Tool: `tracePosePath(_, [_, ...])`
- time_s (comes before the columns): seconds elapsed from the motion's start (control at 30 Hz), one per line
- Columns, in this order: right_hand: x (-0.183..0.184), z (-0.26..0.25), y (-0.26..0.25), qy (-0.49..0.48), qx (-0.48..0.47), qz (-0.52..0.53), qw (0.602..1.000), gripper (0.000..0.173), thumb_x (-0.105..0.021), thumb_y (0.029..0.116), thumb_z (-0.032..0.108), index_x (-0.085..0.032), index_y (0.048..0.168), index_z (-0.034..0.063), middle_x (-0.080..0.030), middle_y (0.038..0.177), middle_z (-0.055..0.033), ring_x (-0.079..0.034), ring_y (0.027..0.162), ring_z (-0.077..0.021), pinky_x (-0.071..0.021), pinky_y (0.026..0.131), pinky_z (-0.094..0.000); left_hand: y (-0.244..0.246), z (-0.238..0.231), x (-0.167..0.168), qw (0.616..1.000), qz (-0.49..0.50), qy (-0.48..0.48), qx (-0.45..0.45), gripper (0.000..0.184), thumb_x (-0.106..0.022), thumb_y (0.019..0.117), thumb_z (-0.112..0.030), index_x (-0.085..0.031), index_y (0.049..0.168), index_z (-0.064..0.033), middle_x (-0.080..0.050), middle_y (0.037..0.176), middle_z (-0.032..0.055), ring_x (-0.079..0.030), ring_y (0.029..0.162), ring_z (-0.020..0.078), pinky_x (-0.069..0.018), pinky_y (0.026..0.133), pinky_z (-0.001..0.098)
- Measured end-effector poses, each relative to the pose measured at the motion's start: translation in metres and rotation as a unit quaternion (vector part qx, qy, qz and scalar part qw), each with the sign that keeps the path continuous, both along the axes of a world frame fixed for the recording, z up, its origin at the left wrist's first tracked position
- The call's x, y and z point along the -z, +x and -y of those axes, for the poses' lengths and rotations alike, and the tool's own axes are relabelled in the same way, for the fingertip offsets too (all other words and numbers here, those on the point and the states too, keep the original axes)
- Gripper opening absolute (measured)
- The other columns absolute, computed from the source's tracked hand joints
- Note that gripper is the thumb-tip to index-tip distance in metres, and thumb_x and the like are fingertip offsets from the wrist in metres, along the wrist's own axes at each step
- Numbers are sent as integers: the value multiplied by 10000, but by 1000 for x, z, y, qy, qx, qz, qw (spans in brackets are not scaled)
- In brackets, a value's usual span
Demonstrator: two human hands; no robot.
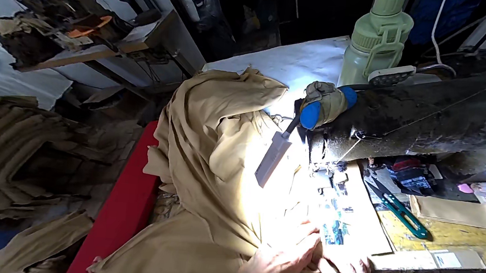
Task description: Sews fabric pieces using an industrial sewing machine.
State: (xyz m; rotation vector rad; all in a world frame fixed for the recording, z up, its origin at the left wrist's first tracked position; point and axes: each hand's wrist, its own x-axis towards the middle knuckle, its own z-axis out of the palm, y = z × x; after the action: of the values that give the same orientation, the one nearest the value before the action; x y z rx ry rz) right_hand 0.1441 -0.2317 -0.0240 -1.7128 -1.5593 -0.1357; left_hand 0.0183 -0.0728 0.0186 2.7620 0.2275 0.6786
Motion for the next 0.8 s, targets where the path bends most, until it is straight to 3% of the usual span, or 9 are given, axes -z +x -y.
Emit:
tracePosePath(0.1, [0, 0, 0, 0, 1, 1, 1000, 147, -564, 996, 224, -707, 1014, 191, -695, 1064, -62, -589, 1121, -216, -373, 1066, -341, 0, 1, 3, 1000, -3, 8, 0, 188, -554, 987, -90, -741, 1002, -76, -751, 1092, 45, -698, 1051, 177, -551, 916, 318])
tracePosePath(0.23, [1, -1, 1, 3, -3, 2, 1000, 149, -567, 994, 220, -712, 1015, 191, -694, 1086, -61, -580, 1149, -209, -366, 1078, -334, 3, 2, 1, 999, 2, -37, -14, 179, -537, 984, -83, -714, 956, -76, -732, 983, 47, -700, 932, 163, -563, 841, 311])
tracePosePath(0.33, [1, -1, 1, 6, -5, 1, 1000, 159, -566, 989, 215, -721, 1008, 185, -698, 1084, -69, -584, 1148, -214, -365, 1079, -338, 3, 4, 2, 998, 22, -50, -20, 182, -547, 991, -94, -728, 991, -71, -745, 1001, 51, -707, 960, 153, -559, 882, 293])
tracePosePath(0.5, [-1, -1, 1, -1, -3, 6, 1000, 165, -566, 988, 226, -726, 989, 187, -698, 1072, -73, -587, 1140, -224, -373, 1065, -343, 5, 4, 3, 998, 3, -69, -4, 186, -546, 987, -75, -731, 964, -74, -739, 996, 47, -701, 954, 170, -557, 861, 321])
tracePosePath(0.67, [-1, -1, 1, -5, -7, 7, 1000, 162, -596, 967, 201, -755, 975, 169, -718, 1061, -89, -606, 1103, -238, -393, 1037, -357, 4, 5, 4, 999, 4, -41, 11, 165, -573, 961, -57, -736, 979, -77, -754, 1054, 56, -705, 1047, 188, -555, 924, 328])
tracePosePath(0.8, [-4, -1, 3, -13, -14, -4, 1000, 150, -618, 955, 172, -763, 977, 139, -730, 1031, -116, -631, 1066, -263, -427, 1009, -377, -8, 10, -3, 999, -7, -40, 28, 265, -541, 1001, -170, -740, 1140, -62, -722, 1231, 90, -653, 1205, 200, -490, 1049, 313])
